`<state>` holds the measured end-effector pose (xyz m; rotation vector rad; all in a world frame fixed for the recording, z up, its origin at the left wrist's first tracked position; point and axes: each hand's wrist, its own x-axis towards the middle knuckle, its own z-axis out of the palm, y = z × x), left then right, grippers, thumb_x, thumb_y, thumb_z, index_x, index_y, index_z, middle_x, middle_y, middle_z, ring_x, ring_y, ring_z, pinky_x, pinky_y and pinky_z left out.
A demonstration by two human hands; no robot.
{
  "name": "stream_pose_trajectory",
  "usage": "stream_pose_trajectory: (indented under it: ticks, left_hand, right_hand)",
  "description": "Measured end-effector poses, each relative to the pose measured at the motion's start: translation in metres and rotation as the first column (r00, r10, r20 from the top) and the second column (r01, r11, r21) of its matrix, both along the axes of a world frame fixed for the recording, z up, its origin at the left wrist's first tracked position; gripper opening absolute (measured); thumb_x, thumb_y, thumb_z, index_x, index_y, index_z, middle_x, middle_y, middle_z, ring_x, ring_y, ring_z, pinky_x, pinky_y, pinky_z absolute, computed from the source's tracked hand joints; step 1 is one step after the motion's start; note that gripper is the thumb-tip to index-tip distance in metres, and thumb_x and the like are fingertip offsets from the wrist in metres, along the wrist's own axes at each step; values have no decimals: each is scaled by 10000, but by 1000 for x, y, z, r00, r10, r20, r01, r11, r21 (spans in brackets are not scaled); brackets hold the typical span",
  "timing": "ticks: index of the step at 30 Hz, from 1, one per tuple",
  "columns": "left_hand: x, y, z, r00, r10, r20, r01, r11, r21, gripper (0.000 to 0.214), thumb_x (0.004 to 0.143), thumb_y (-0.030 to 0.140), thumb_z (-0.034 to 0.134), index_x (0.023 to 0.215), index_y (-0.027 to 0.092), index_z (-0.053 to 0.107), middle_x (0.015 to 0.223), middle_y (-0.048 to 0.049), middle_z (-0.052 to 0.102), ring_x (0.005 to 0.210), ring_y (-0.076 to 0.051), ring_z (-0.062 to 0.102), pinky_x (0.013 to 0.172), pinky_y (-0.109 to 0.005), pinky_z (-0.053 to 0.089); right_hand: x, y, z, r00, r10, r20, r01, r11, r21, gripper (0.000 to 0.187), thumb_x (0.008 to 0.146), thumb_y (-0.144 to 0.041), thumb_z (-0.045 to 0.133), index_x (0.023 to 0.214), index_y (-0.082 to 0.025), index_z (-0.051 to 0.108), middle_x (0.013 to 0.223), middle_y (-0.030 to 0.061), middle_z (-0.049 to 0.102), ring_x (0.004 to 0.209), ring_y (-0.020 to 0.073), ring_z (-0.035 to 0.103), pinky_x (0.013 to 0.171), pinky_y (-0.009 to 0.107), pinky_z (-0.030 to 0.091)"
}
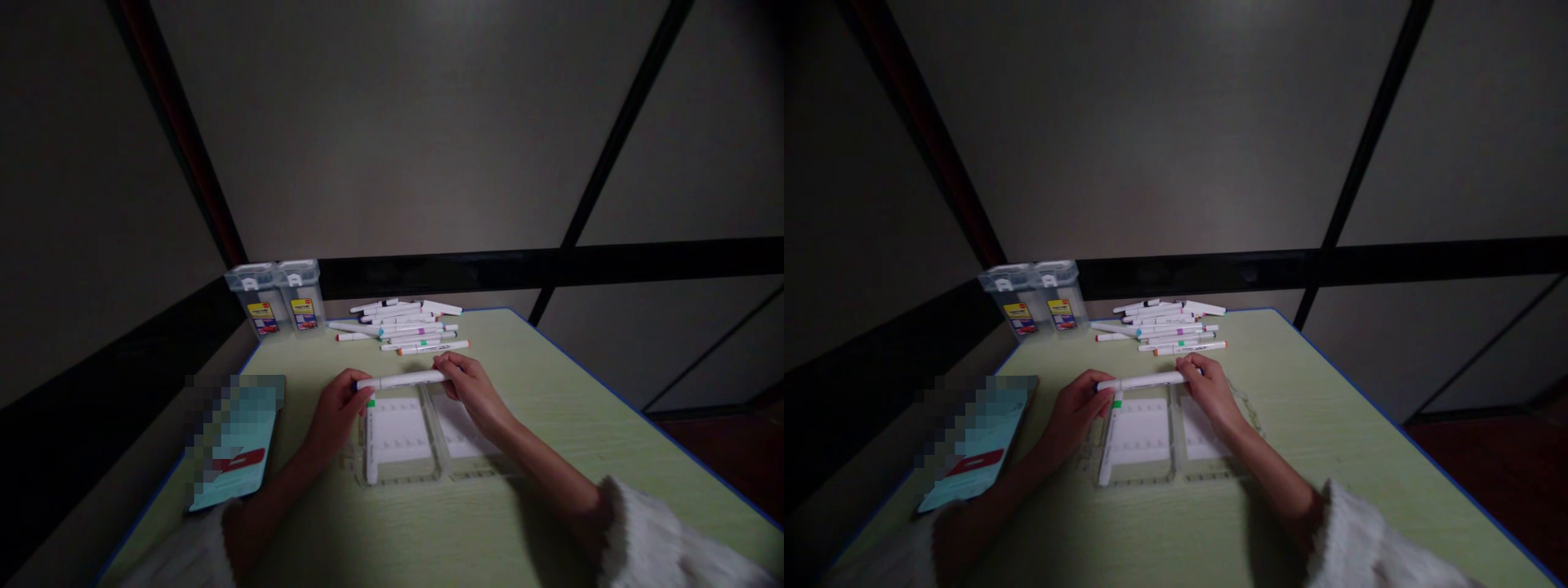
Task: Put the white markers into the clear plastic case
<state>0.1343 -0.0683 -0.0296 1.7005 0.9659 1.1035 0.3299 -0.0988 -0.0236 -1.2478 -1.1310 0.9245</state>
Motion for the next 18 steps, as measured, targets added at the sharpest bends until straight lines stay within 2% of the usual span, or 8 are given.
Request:
stream_pose_trajectory:
  ticks: [7,18]
  left_hand:
    - [2,-2,2,1000,6,-1,-6,1000,-13,114,700,265,515,710,153,500,496,71,437,445,-70,414,436,-185,309]
    - [0,1,-3,1000,-10,-10,10,1000,-1,126,726,277,501,720,154,480,501,76,421,446,-65,400,432,-179,303]
  right_hand:
    - [0,1,-1,1000,0,11,0,1000,-1,286,715,-413,506,559,-178,459,411,-72,324,375,69,251,393,226,148]
    - [-2,0,2,998,-6,60,6,1000,2,294,713,-401,486,529,-180,428,389,-76,330,369,66,264,402,228,177]
